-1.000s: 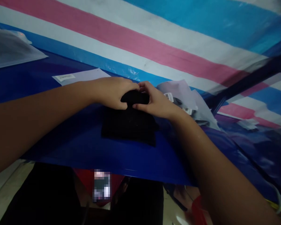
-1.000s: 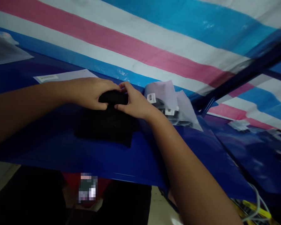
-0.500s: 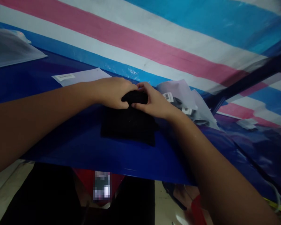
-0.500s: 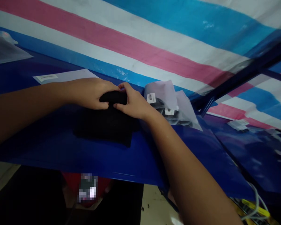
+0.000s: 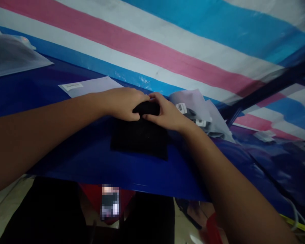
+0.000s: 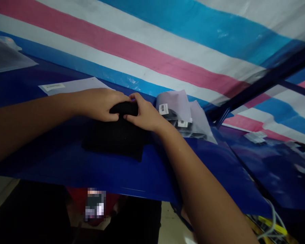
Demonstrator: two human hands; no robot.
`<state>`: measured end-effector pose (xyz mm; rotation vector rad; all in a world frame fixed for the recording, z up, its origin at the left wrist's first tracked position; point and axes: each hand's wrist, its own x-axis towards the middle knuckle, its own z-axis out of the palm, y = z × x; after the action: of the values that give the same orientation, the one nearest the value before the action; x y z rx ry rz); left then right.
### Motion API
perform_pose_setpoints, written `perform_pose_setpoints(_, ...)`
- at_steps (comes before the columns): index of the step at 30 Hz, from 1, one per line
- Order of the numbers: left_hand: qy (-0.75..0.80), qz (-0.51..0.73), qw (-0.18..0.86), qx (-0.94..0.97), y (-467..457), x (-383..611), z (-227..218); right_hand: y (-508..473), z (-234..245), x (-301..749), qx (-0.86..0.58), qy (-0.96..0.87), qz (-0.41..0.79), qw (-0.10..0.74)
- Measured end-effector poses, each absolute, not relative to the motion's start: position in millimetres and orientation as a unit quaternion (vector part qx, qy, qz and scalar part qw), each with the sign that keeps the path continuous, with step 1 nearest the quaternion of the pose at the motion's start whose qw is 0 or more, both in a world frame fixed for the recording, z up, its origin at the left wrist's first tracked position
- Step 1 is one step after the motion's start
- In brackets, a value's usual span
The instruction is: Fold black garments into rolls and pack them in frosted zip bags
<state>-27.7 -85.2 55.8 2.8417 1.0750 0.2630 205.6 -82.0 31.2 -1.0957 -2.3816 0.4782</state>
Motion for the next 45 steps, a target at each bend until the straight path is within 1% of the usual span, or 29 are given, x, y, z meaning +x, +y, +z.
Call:
perform_pose_setpoints(10,0.346,0.091,0.048,0.933,-81.2,-29.0,51.6,-81.9,32.6,205.3,-0.411,-0.864,0.185,0.227)
perform_pose_setpoints(27,0.332,0.104,0.04,0.937,-78.8,-29.5,49.1,-83.2,31.6,199.1,-0.414,-0.871,0.13,0.229)
perform_pose_setpoints(45,0.33,0.11,0.055,0.936,-79.4,-30.1,49.4,-83.3,32.0,200.2,-0.426,-0.865,0.143,0.224)
